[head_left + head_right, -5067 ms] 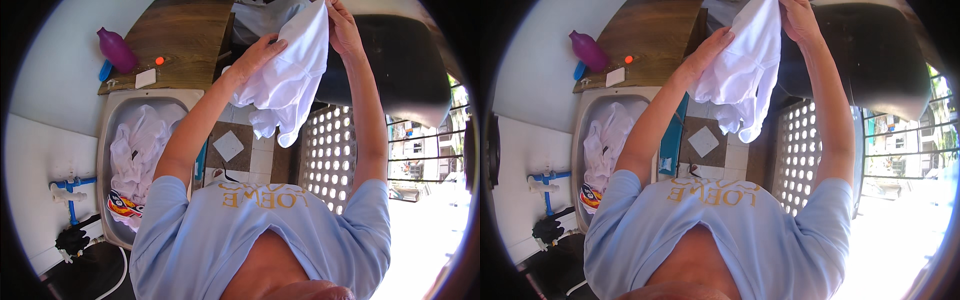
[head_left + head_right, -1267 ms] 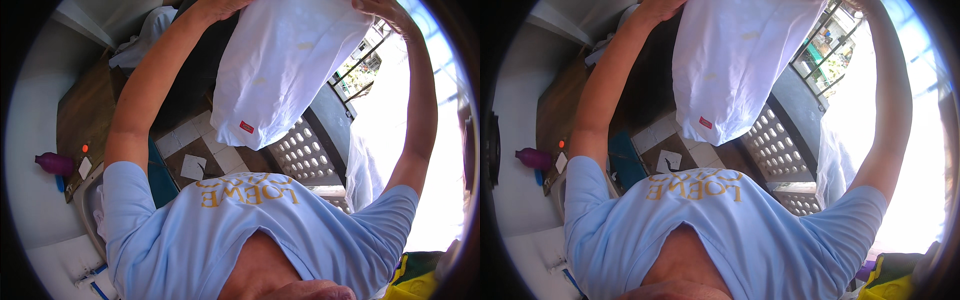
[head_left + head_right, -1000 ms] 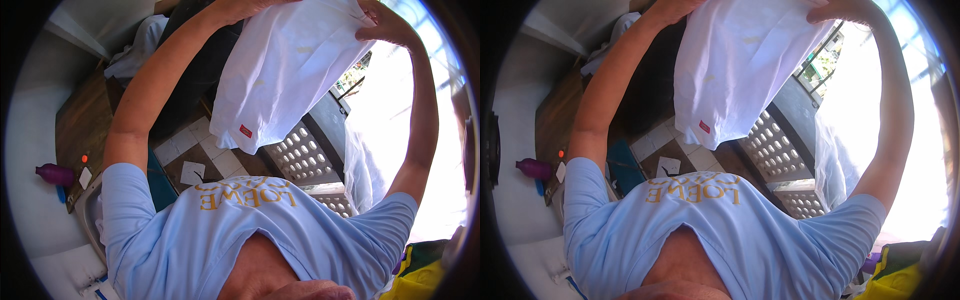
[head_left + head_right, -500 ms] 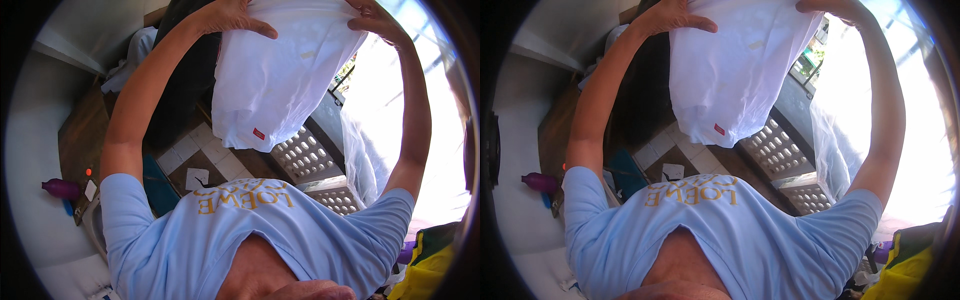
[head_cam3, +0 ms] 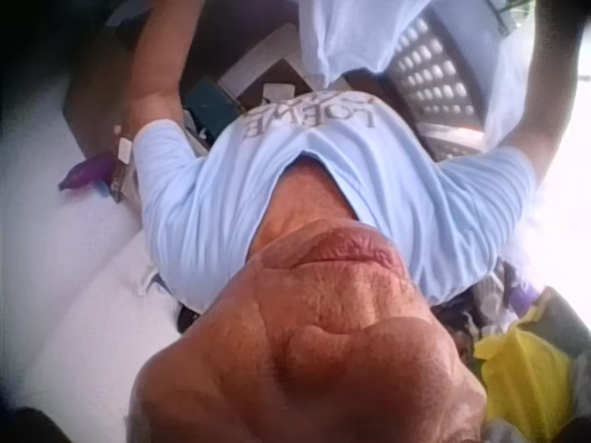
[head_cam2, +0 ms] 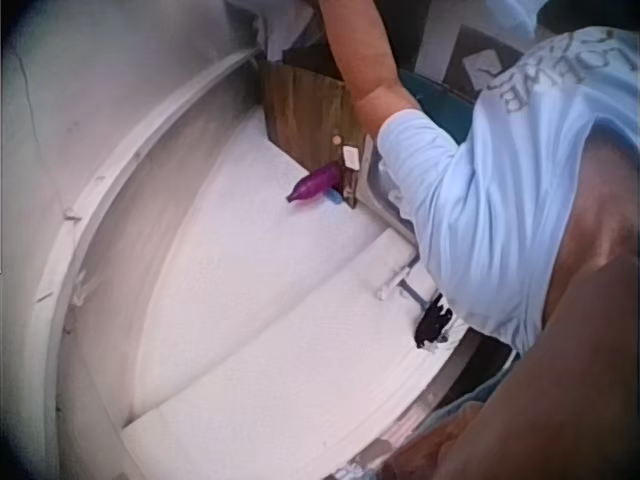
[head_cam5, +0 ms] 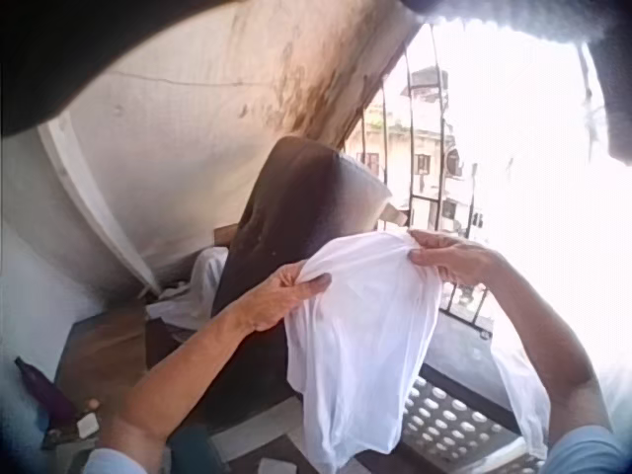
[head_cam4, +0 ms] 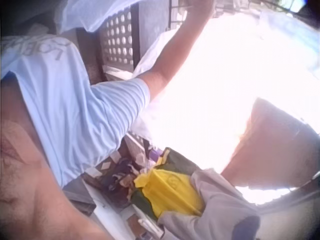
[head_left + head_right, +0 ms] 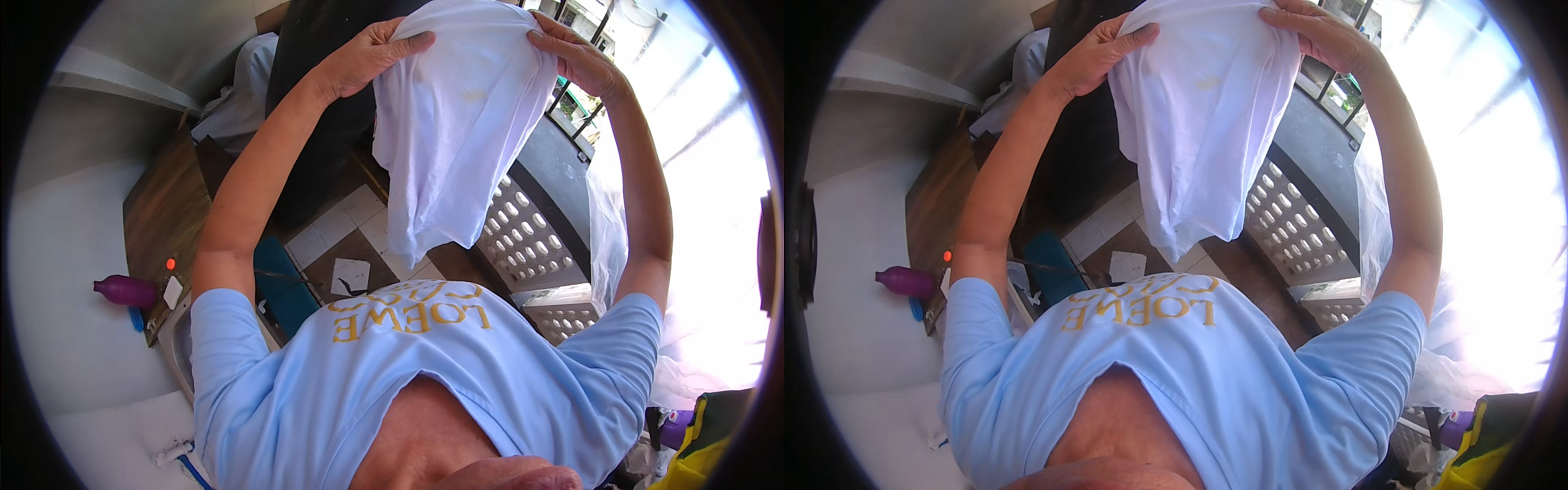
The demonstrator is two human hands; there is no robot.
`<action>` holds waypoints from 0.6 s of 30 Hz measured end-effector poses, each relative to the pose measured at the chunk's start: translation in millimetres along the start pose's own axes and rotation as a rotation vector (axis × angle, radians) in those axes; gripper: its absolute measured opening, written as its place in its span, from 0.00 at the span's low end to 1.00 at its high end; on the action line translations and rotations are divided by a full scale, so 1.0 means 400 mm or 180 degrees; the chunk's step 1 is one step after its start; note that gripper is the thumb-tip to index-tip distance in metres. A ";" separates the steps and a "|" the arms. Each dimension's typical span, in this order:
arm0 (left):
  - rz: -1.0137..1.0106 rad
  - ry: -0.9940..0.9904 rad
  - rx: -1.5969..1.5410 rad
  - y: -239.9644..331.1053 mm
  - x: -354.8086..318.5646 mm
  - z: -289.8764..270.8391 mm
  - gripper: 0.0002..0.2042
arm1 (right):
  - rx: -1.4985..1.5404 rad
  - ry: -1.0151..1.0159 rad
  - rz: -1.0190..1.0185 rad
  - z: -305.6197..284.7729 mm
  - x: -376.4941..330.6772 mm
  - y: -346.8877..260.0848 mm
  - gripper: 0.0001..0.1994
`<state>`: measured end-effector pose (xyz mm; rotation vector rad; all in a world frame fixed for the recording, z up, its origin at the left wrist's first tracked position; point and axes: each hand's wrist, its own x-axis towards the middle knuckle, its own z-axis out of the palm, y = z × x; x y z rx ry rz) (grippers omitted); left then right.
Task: The person washes white shirts by hand in a basin, applying liquid from a purple bottle to stains and scrubbing them before rinsing.
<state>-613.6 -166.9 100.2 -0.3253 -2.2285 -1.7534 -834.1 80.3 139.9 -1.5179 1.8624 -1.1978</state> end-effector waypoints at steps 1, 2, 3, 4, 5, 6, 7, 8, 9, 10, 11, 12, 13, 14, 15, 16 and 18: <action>-0.0051 0.0048 -0.0031 -0.016 -0.011 -0.003 0.16 | 0.0385 0.0059 0.0039 0.027 0.010 0.011 0.26; -0.0102 0.0098 -0.0062 -0.033 -0.020 -0.003 0.16 | 0.0425 0.0124 0.0027 0.051 0.023 0.020 0.27; -0.0155 0.0149 -0.0092 -0.043 -0.029 -0.007 0.16 | 0.0468 0.0187 0.0017 0.073 0.037 0.029 0.27; -0.0217 0.0200 -0.0112 -0.043 -0.033 -0.005 0.16 | 0.0485 0.0280 0.0026 0.088 0.043 0.036 0.28; -0.0280 0.0254 -0.0131 -0.041 -0.040 -0.002 0.17 | 0.0396 0.0588 -0.0050 0.108 0.056 0.058 0.29; -0.0345 0.0310 -0.0148 -0.040 -0.046 0.000 0.17 | 0.0548 0.0438 -0.0121 0.114 0.069 0.060 0.29; -0.0374 0.0333 -0.0132 -0.040 -0.050 -0.002 0.17 | 0.0694 0.0285 -0.0201 0.118 0.083 0.058 0.29; -0.0405 0.0356 -0.0116 -0.041 -0.056 -0.008 0.17 | 0.0841 0.0131 -0.0280 0.119 0.093 0.060 0.30; -0.0436 0.0381 -0.0101 -0.040 -0.061 -0.012 0.17 | 0.0410 0.0368 -0.0092 0.120 0.100 0.076 0.34; -0.0494 0.0425 -0.0111 -0.039 -0.068 -0.014 0.17 | 0.0423 0.0308 -0.0228 0.126 0.113 0.090 0.33; -0.0552 0.0471 -0.0121 -0.035 -0.073 -0.015 0.17 | 0.0437 0.0248 -0.0365 0.133 0.128 0.101 0.33; -0.0611 0.0518 -0.0132 -0.032 -0.079 -0.015 0.17 | 0.0452 0.0190 -0.0501 0.143 0.142 0.110 0.33; -0.0664 0.0554 -0.0093 -0.027 -0.080 -0.012 0.18 | 0.0901 -0.0105 -0.0542 0.162 0.127 0.059 0.24; -0.0718 0.0589 -0.0055 -0.022 -0.082 -0.008 0.18 | 0.0888 -0.0057 -0.0353 0.157 0.146 0.100 0.26; -0.0772 0.0624 -0.0017 -0.018 -0.083 -0.005 0.18 | 0.0875 -0.0010 -0.0163 0.149 0.179 0.167 0.29; -0.0789 0.0668 -0.0048 -0.012 -0.089 -0.010 0.19 | 0.0849 0.0038 0.0027 0.158 0.197 0.181 0.32; -0.0817 0.0751 -0.0113 -0.001 -0.100 -0.021 0.19 | 0.1031 0.0178 0.0107 0.164 0.221 0.206 0.37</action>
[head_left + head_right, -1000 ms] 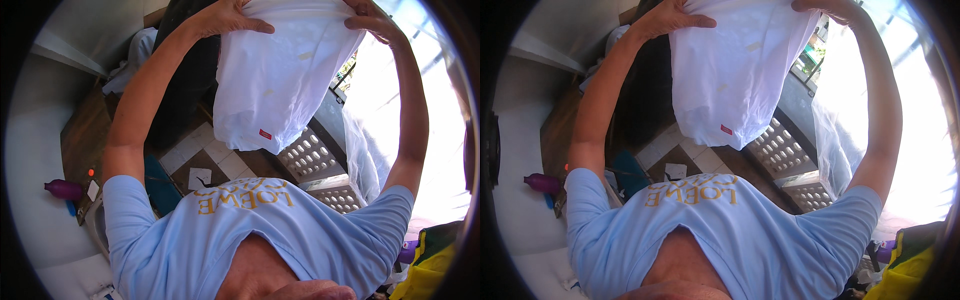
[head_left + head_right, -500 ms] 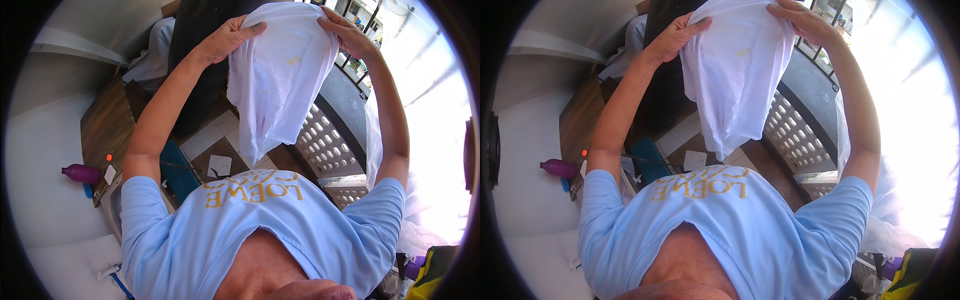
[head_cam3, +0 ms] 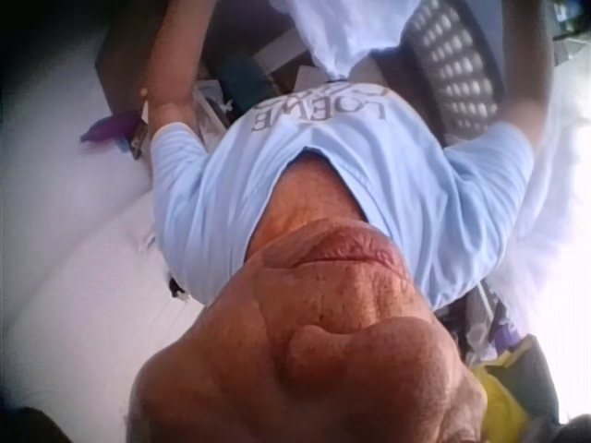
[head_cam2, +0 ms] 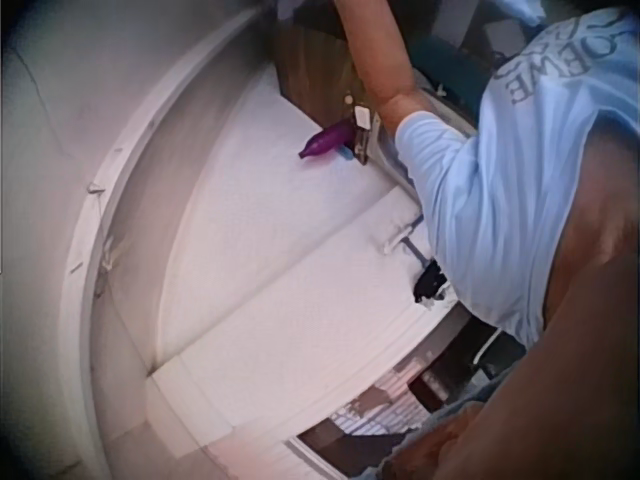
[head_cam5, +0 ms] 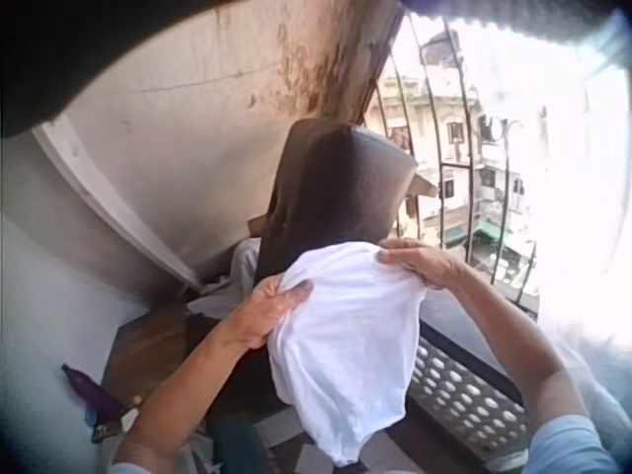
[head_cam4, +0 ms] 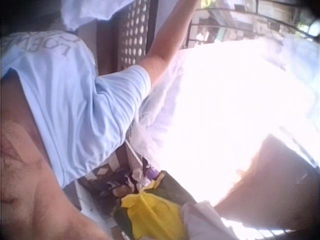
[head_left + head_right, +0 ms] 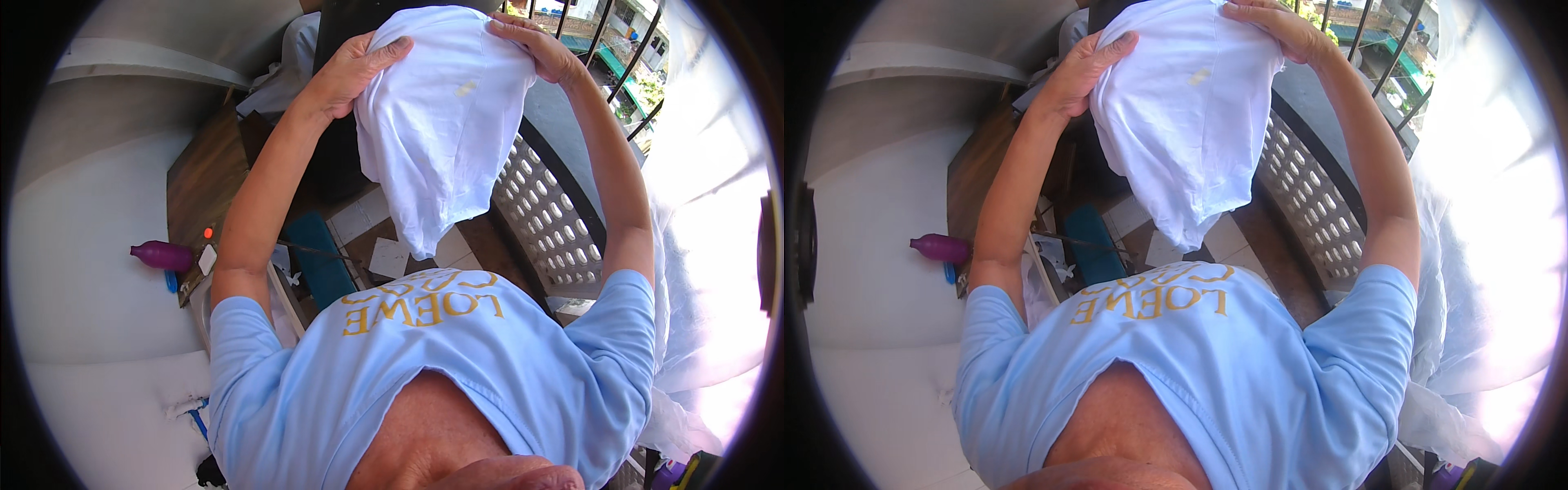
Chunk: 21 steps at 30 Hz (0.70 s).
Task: The person washes white shirts by hand in a basin, applying liquid from a purple bottle to stains and scrubbing them before rinsing.
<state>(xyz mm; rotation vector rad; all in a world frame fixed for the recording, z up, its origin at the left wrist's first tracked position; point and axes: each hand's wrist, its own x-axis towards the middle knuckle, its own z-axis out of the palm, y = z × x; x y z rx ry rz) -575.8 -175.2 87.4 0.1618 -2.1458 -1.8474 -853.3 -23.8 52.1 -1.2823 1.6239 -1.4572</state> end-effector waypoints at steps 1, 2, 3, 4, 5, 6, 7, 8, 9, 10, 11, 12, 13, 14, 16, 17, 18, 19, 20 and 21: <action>0.0022 0.0050 0.0024 0.001 -0.001 0.003 0.19 | 0.0124 -0.0083 -0.0069 -0.004 0.010 0.011 0.38; 0.0045 0.0096 0.0047 0.003 -0.001 0.006 0.19 | 0.0246 -0.0162 -0.0139 -0.008 0.019 0.021 0.38; 0.0071 0.0138 0.0071 0.004 -0.001 0.009 0.19 | 0.0132 -0.0390 -0.0281 -0.009 0.027 0.033 0.39; 0.0108 0.0228 0.0099 0.002 -0.009 0.008 0.17 | 0.0038 -0.0636 -0.0303 0.011 0.029 0.023 0.38; 0.0166 0.0301 0.0116 -0.001 -0.012 0.010 0.16 | -0.0079 -0.0864 -0.0329 0.022 0.024 0.000 0.37; 0.0223 0.0374 0.0136 -0.003 -0.016 0.013 0.14 | -0.0196 -0.1091 -0.0358 0.029 0.025 -0.006 0.36; 0.0455 0.0535 0.0308 -0.002 -0.024 0.009 0.14 | -0.0166 -0.0883 -0.0542 0.047 0.029 -0.009 0.32; 0.0684 0.0694 0.0484 0.000 -0.031 0.008 0.14 | 0.0082 -0.0547 -0.0733 0.064 0.025 -0.014 0.24; 0.0910 0.0852 0.0666 0.003 -0.039 0.002 0.14 | 0.0212 -0.0913 -0.0781 0.055 0.030 -0.037 0.17; 0.1199 0.0887 0.0892 0.009 -0.026 0.002 0.14 | 0.0285 -0.1231 -0.0810 0.017 0.019 -0.086 0.10; 0.1403 0.1012 0.1163 0.013 -0.031 -0.019 0.14 | -0.0154 -0.0632 -0.1046 0.092 -0.034 -0.183 0.08; 0.1641 0.1110 0.1435 0.029 -0.034 -0.027 0.14 | -0.0466 -0.0330 -0.1353 0.102 -0.042 -0.219 0.07; 0.1824 0.1317 0.1403 0.061 -0.019 -0.002 0.13 | -0.0496 -0.0237 -0.1490 0.100 -0.061 -0.260 0.07; 0.1825 0.1295 0.1475 0.093 -0.028 -0.004 0.14 | -0.0506 -0.0169 -0.1663 0.107 -0.084 -0.299 0.06; 0.1991 0.1220 0.1568 0.145 -0.010 -0.008 0.14 | -0.0985 0.0151 -0.1916 0.104 -0.139 -0.363 0.07; 0.2307 0.1226 0.1536 0.160 0.009 -0.007 0.14 | -0.1253 0.0326 -0.2073 0.092 -0.147 -0.398 0.08; 0.2621 0.1219 0.1499 0.172 0.033 -0.002 0.13 | -0.1420 0.0546 -0.2082 0.062 -0.139 -0.408 0.11; 0.2982 0.1172 0.1407 0.192 0.063 0.010 0.13 | -0.1642 0.0817 -0.2083 0.015 -0.146 -0.405 0.14; 0.3090 0.1147 0.1565 0.211 0.072 0.012 0.13 | -0.1806 0.1061 -0.2057 -0.001 -0.150 -0.411 0.18; 0.3197 0.1118 0.1716 0.232 0.084 0.017 0.12 | -0.1933 0.1272 -0.2186 -0.014 -0.163 -0.427 0.15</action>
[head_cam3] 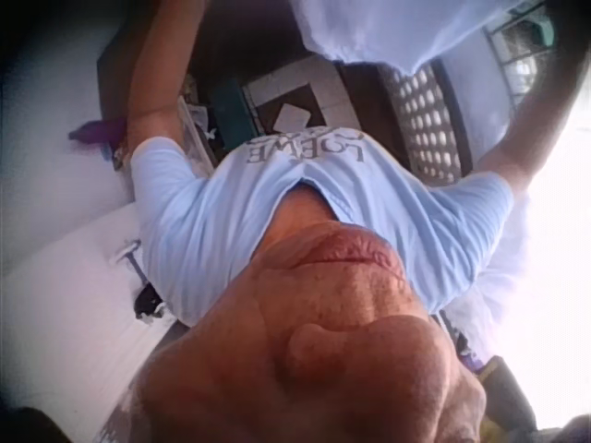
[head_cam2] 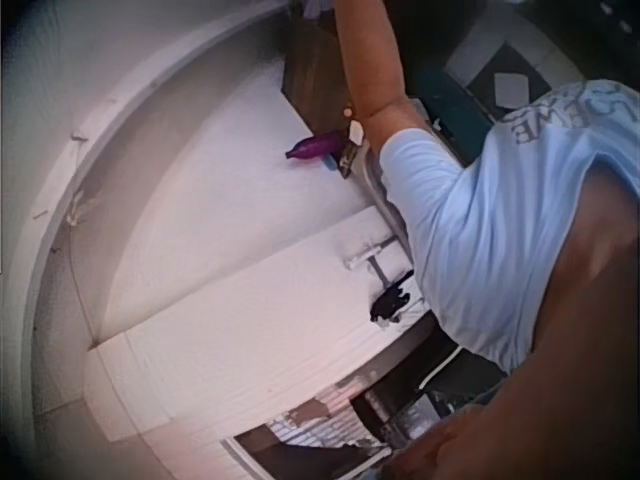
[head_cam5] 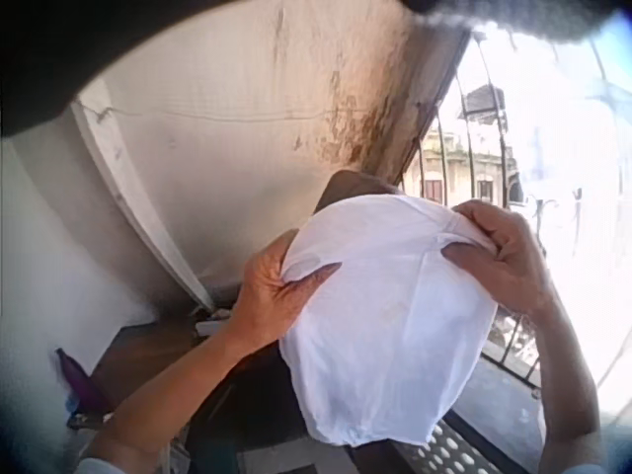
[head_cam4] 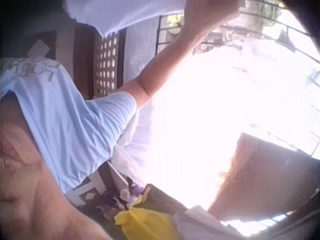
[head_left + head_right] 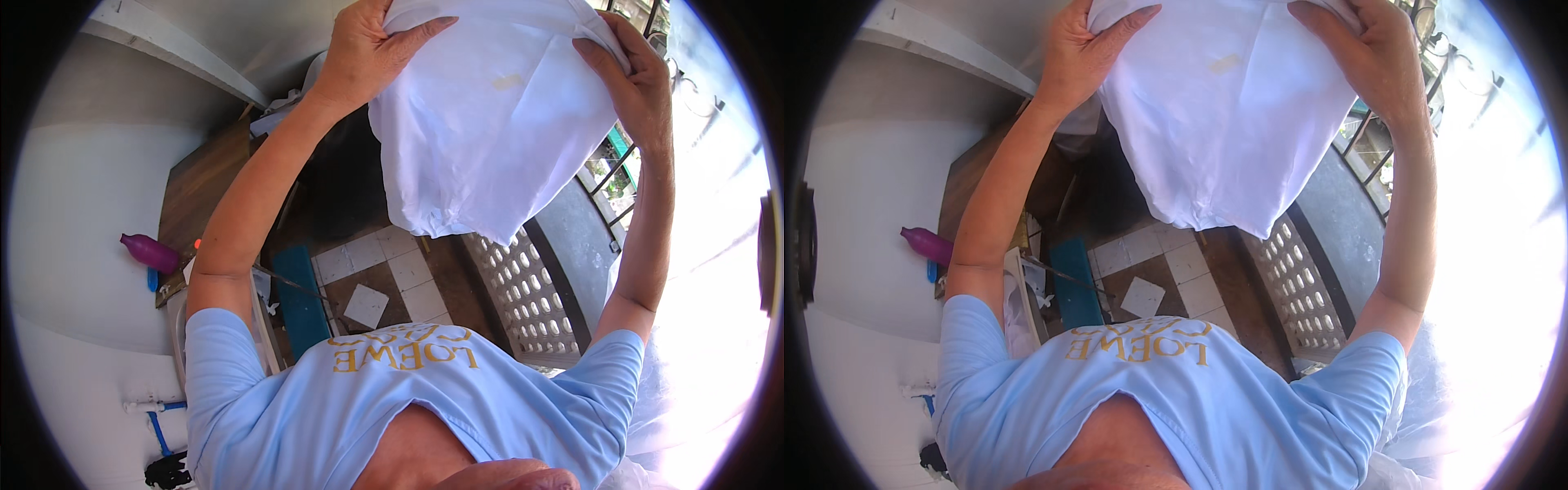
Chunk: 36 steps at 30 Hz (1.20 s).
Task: The person washes white shirts by hand in a basin, applying liquid from a purple bottle to stains and scrubbing them before rinsing.
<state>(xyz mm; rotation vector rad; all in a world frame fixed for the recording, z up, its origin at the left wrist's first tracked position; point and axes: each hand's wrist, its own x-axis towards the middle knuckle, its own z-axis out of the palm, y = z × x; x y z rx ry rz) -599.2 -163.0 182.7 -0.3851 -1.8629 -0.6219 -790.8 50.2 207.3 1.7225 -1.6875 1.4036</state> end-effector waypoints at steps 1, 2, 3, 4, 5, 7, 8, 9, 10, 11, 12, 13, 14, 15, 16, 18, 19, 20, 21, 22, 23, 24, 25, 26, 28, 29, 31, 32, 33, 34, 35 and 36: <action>0.0127 -0.0060 0.0086 0.000 0.017 0.008 0.12 | -0.0207 0.0098 0.0007 -0.018 -0.003 -0.015 0.15; 0.0177 -0.0008 0.0123 -0.002 0.027 0.023 0.10 | -0.0379 0.0193 0.0040 -0.030 -0.013 -0.023 0.15; 0.0268 -0.0004 0.0140 -0.003 0.039 0.034 0.10 | -0.0556 0.0293 0.0076 -0.044 -0.019 -0.029 0.15; 0.0369 0.0009 0.0110 0.000 0.050 0.046 0.10 | -0.0724 0.0312 -0.0024 -0.068 -0.023 -0.039 0.13; 0.0444 0.0002 0.0094 0.001 0.057 0.058 0.10 | -0.0805 0.0376 0.0001 -0.079 -0.032 -0.052 0.12; 0.0452 0.0030 -0.0091 0.019 0.066 0.093 0.10 | -0.0955 0.0510 0.0074 -0.102 -0.059 -0.073 0.11; 0.0450 0.0032 -0.0184 0.026 0.069 0.112 0.10 | -0.0997 0.0470 0.0045 -0.120 -0.072 -0.076 0.10; 0.0425 0.0006 -0.0270 0.029 0.071 0.131 0.09 | -0.0934 0.0506 0.0178 -0.135 -0.087 -0.081 0.10; 0.0372 -0.0057 -0.0313 0.030 0.067 0.148 0.09 | -0.0810 0.0548 0.0328 -0.140 -0.109 -0.074 0.10; 0.0323 -0.0118 -0.0357 0.033 0.064 0.165 0.09 | -0.0689 0.0594 0.0473 -0.147 -0.131 -0.068 0.11; 0.0313 -0.0173 -0.0437 0.038 0.060 0.182 0.09 | -0.0505 0.0495 0.0599 -0.157 -0.151 -0.062 0.13; 0.0316 -0.0225 -0.0555 0.046 0.056 0.200 0.09 | -0.0355 0.0410 0.0733 -0.170 -0.171 -0.065 0.17; 0.0317 -0.0276 -0.0667 0.053 0.052 0.217 0.08 | -0.0197 0.0328 0.0864 -0.180 -0.192 -0.067 0.20; 0.0235 -0.0338 -0.0716 0.059 0.046 0.232 0.09 | 0.0088 0.0491 0.0923 -0.179 -0.213 -0.071 0.16; 0.0147 -0.0410 -0.0750 0.064 0.036 0.242 0.09 | 0.0389 0.0658 0.0975 -0.165 -0.233 -0.078 0.13; 0.0146 -0.0468 -0.0773 0.055 0.014 0.267 0.10 | 0.0796 0.0933 0.1159 -0.138 -0.275 -0.082 0.12; 0.0241 -0.0452 -0.0761 0.045 0.005 0.280 0.11 | 0.0963 0.0984 0.1461 -0.129 -0.292 -0.086 0.12; 0.0333 -0.0433 -0.0742 0.037 -0.002 0.290 0.12 | 0.1046 0.1103 0.1564 -0.114 -0.305 -0.085 0.14; 0.0330 -0.0435 -0.0831 0.032 -0.007 0.295 0.12 | 0.1138 0.1218 0.1663 -0.100 -0.313 -0.086 0.17; 0.0318 -0.0438 -0.0919 0.037 -0.011 0.301 0.13 | 0.1190 0.1221 0.1717 -0.093 -0.320 -0.087 0.20; 0.0302 -0.0439 -0.0999 0.045 -0.015 0.304 0.13 | 0.1250 0.1219 0.1768 -0.087 -0.326 -0.088 0.23; 0.0146 -0.0552 -0.1014 0.057 -0.016 0.303 0.11 | 0.1318 0.1211 0.1817 -0.083 -0.334 -0.086 0.26; -0.0006 -0.0660 -0.1041 0.084 -0.007 0.299 0.10 | 0.1178 0.0977 0.1824 -0.089 -0.344 -0.079 0.28; -0.0160 -0.0767 -0.1062 0.101 -0.001 0.299 0.09 | 0.1044 0.0737 0.1830 -0.100 -0.353 -0.067 0.31; 0.0025 -0.0867 -0.0882 0.102 0.003 0.300 0.09 | 0.0822 0.0336 0.1926 -0.098 -0.362 -0.048 0.31; 0.0116 -0.0912 -0.0783 0.100 0.000 0.298 0.09 | 0.0730 0.0176 0.2017 -0.088 -0.364 -0.040 0.29; 0.0078 -0.0917 -0.1029 0.090 -0.012 0.304 0.10 | 0.0771 0.0072 0.2203 -0.053 -0.360 -0.033 0.27; 0.0057 -0.0912 -0.1143 0.084 -0.019 0.303 0.10 | 0.0905 0.0128 0.2300 -0.024 -0.351 -0.033 0.26; -0.0013 -0.0977 -0.1137 0.077 -0.027 0.299 0.10 | 0.1040 0.0183 0.2398 -0.005 -0.347 -0.032 0.24; -0.0072 -0.1038 -0.1138 0.070 -0.032 0.296 0.10 | 0.0905 0.0007 0.2448 -0.001 -0.343 -0.032 0.23; -0.0134 -0.1098 -0.1137 0.065 -0.035 0.292 0.10 | 0.0959 -0.0086 0.2377 0.001 -0.345 -0.019 0.22; -0.0202 -0.1062 -0.1032 0.067 -0.035 0.286 0.09 | 0.1015 -0.0180 0.2305 0.000 -0.350 0.004 0.21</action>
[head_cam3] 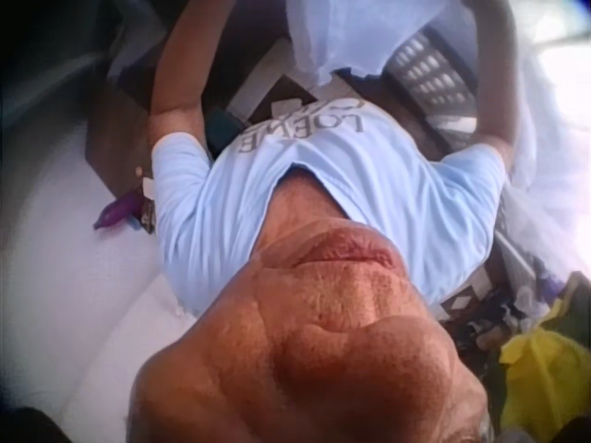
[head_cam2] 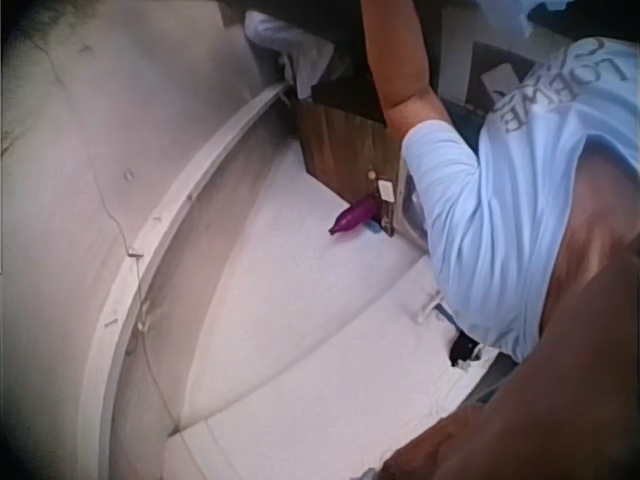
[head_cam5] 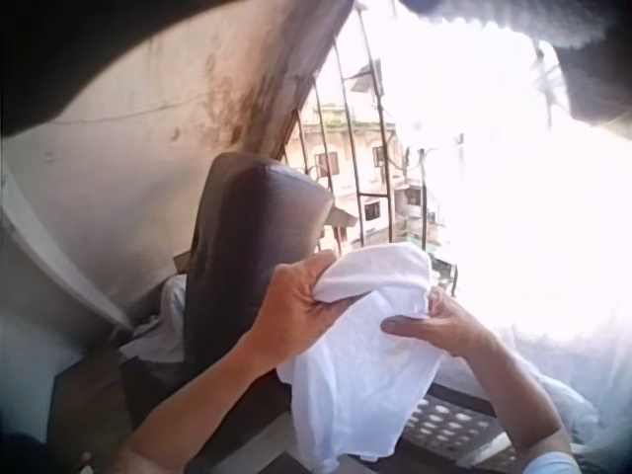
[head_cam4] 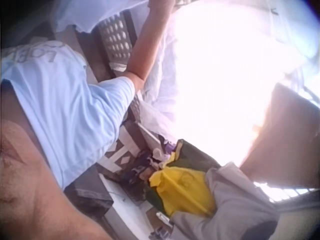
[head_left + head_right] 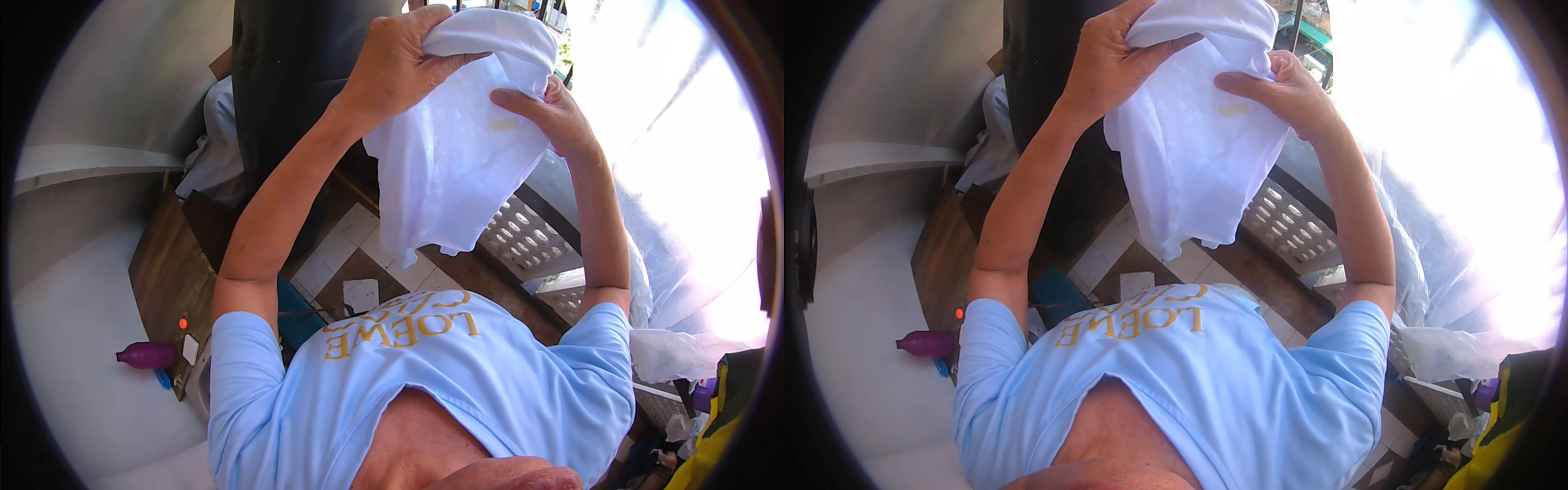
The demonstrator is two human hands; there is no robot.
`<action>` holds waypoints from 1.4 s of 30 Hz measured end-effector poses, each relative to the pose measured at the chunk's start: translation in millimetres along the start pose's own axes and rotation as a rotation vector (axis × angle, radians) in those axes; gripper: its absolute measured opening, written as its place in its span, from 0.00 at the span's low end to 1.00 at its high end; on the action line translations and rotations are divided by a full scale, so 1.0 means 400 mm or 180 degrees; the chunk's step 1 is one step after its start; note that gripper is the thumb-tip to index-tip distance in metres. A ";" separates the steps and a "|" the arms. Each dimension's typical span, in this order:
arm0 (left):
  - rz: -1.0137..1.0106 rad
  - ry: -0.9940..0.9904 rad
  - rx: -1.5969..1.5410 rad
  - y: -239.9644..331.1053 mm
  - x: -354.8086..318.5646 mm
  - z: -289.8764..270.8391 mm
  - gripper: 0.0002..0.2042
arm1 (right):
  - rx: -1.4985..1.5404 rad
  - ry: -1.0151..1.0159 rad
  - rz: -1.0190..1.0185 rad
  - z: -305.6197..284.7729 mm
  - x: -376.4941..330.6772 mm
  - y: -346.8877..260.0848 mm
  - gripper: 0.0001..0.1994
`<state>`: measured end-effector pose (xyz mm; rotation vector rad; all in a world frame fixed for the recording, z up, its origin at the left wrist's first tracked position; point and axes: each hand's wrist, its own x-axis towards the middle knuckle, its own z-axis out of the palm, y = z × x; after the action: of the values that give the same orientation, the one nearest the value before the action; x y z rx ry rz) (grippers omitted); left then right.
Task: The person washes white shirts by hand in a basin, applying liquid from a purple bottle to stains and scrubbing them before rinsing.
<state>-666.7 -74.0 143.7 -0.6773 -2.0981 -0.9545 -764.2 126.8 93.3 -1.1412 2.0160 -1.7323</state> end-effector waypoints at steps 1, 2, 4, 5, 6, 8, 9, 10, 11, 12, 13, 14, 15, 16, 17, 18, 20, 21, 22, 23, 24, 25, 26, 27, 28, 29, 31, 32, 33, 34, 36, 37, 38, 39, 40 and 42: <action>-0.0079 0.0041 0.0083 0.008 0.000 -0.001 0.09 | 0.0020 -0.0105 -0.0048 -0.009 0.009 0.017 0.20; -0.0160 0.0082 0.0168 0.013 0.001 -0.004 0.09 | 0.0037 -0.0213 0.0020 -0.014 0.017 0.028 0.20; -0.0223 0.0072 0.0254 0.009 0.004 -0.015 0.08 | 0.0067 -0.0429 0.0153 -0.025 0.031 0.047 0.21; -0.0252 0.0068 0.0294 0.004 0.004 -0.019 0.08 | 0.0233 -0.0499 0.0207 -0.032 0.040 0.064 0.21; -0.0333 0.0038 0.0429 -0.004 0.002 -0.022 0.08 | 0.0398 -0.0569 0.0263 -0.038 0.049 0.087 0.22; -0.0486 -0.0023 0.0716 -0.020 -0.003 -0.034 0.08 | 0.0722 -0.0753 0.0380 -0.046 0.069 0.115 0.22; -0.0617 -0.0072 0.0780 -0.028 -0.006 -0.040 0.08 | 0.0877 -0.0864 0.0454 -0.051 0.079 0.126 0.23; -0.0751 -0.0122 0.0844 -0.036 -0.012 -0.047 0.08 | 0.1033 -0.0977 0.0528 -0.049 0.087 0.133 0.23; -0.0884 -0.0172 0.0906 -0.046 -0.020 -0.055 0.09 | 0.1119 -0.1003 0.0544 -0.043 0.095 0.137 0.23; -0.0906 -0.0123 0.0821 -0.063 -0.034 -0.062 0.10 | 0.1204 -0.1027 0.0560 -0.035 0.103 0.139 0.22; -0.0932 -0.0073 0.0735 -0.078 -0.053 -0.067 0.12 | 0.1291 -0.1054 0.0580 -0.029 0.111 0.144 0.22; -0.0956 -0.0022 0.0650 -0.090 -0.066 -0.072 0.13 | 0.1309 -0.1127 0.0586 -0.028 0.131 0.170 0.23; -0.1130 -0.0011 0.0479 -0.098 -0.075 -0.076 0.14 | 0.1315 -0.1190 0.0547 -0.024 0.143 0.179 0.23; -0.1316 0.0001 0.0316 -0.099 -0.084 -0.080 0.14 | 0.1334 -0.1262 0.0512 -0.013 0.153 0.186 0.23; -0.1501 0.0016 0.0153 -0.101 -0.092 -0.084 0.14 | 0.1352 -0.1334 0.0475 -0.001 0.163 0.193 0.24; -0.1612 0.0008 0.0057 -0.108 -0.102 -0.092 0.14 | 0.1367 -0.1347 0.0470 0.012 0.172 0.197 0.25; -0.1814 -0.0002 -0.0143 -0.118 -0.119 -0.110 0.14 | 0.1348 -0.1364 0.0471 0.033 0.199 0.213 0.25; -0.1991 0.0030 -0.0215 -0.116 -0.126 -0.117 0.15 | 0.1339 -0.1373 0.0470 0.044 0.211 0.220 0.25; -0.2169 0.0068 -0.0287 -0.110 -0.134 -0.122 0.15 | 0.1451 -0.1473 0.0469 0.055 0.221 0.219 0.25; -0.2348 0.0109 -0.0360 -0.107 -0.141 -0.129 0.15 | 0.1463 -0.1482 0.0470 0.068 0.230 0.220 0.25; -0.2452 0.0127 -0.0402 -0.111 -0.150 -0.137 0.15 | 0.1475 -0.1492 0.0472 0.082 0.240 0.221 0.25; -0.2561 0.0155 -0.0440 -0.113 -0.165 -0.146 0.16 | 0.1487 -0.1511 0.0474 0.098 0.249 0.221 0.25; -0.2670 0.0183 -0.0479 -0.115 -0.180 -0.155 0.16 | 0.1437 -0.1599 0.0390 0.111 0.258 0.219 0.24; -0.2751 0.0197 -0.0519 -0.118 -0.194 -0.166 0.16 | 0.1410 -0.1630 0.0369 0.125 0.269 0.223 0.24; -0.2834 0.0216 -0.0559 -0.121 -0.208 -0.176 0.16 | 0.1384 -0.1665 0.0348 0.140 0.280 0.227 0.25; -0.2917 0.0236 -0.0599 -0.121 -0.220 -0.184 0.16 | 0.1357 -0.1699 0.0328 0.154 0.291 0.233 0.25; -0.3085 0.0334 -0.0828 -0.117 -0.239 -0.195 0.18 | 0.1395 -0.1763 0.0315 0.182 0.312 0.246 0.25; -0.3165 0.0383 -0.0947 -0.114 -0.249 -0.199 0.18 | 0.1372 -0.1774 0.0319 0.195 0.322 0.254 0.26; -0.3258 0.0459 -0.1097 -0.112 -0.260 -0.203 0.19 | 0.1349 -0.1786 0.0322 0.207 0.329 0.260 0.26; -0.3349 0.0542 -0.1244 -0.108 -0.273 -0.208 0.20 | 0.1453 -0.1963 0.0287 0.222 0.336 0.257 0.27; -0.3412 0.0740 -0.1547 -0.113 -0.303 -0.216 0.22 | 0.1554 -0.1990 0.0348 0.255 0.340 0.250 0.27; -0.3382 0.0854 -0.1701 -0.122 -0.326 -0.220 0.23 | 0.1604 -0.2002 0.0378 0.272 0.341 0.247 0.28; -0.3347 0.0969 -0.1852 -0.126 -0.346 -0.222 0.24 | 0.1652 -0.2128 0.0355 0.286 0.345 0.245 0.28; -0.3363 0.1109 -0.1920 -0.126 -0.361 -0.223 0.24 | 0.1663 -0.2147 0.0331 0.301 0.350 0.250 0.28; -0.3386 0.1250 -0.1990 -0.125 -0.375 -0.224 0.24 | 0.1678 -0.2165 0.0317 0.321 0.357 0.257 0.27; -0.3410 0.1531 -0.2075 -0.122 -0.401 -0.225 0.25 | 0.1719 -0.2197 0.0309 0.356 0.363 0.261 0.27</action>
<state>-568.8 -199.7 39.8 0.4799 -1.6081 -2.1620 -810.7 -77.7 2.6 -1.1930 1.0939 -1.4230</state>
